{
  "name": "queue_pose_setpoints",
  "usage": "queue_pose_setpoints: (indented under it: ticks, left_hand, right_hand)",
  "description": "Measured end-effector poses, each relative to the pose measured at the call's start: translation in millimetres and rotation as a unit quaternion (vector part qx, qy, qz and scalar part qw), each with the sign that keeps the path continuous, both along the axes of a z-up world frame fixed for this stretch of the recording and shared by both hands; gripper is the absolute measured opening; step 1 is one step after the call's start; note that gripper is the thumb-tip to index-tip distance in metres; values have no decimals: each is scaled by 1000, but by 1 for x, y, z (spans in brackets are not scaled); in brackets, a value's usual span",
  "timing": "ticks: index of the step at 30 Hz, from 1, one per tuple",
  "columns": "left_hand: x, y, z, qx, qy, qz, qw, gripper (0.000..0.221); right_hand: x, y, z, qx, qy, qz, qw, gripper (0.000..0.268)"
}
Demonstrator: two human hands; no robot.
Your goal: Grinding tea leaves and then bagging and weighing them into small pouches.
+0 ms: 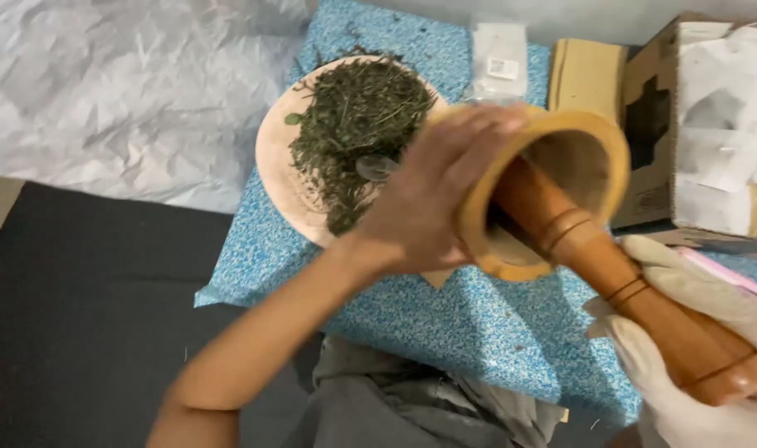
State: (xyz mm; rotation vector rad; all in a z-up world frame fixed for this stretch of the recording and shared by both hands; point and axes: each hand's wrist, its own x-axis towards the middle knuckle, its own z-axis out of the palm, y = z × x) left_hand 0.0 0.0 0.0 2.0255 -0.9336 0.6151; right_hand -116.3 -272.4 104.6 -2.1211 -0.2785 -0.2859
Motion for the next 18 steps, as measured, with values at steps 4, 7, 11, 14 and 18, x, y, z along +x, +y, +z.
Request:
queue_pose_setpoints:
  ticks: [4,7,11,14,18]
  left_hand:
    - [4,67,28,86,-69,70,991,106]
    - [4,115,23,185,-246,127,943,50]
    - [-1,139,31,295,-262,120,911,47]
    - [3,147,30,367,-284,99,880,56]
    - [10,150,27,428,-304,62,849,84]
  right_hand:
    - [-7,7,-15,-12,75,22,997,69]
    - [-8,17,-40,127,-29,67,989,55]
    - [1,26,-54,51,-100,112,987,46]
    - [1,27,-72,76,-104,121,984,44]
    - [1,33,-77,62,-97,137,984,41]
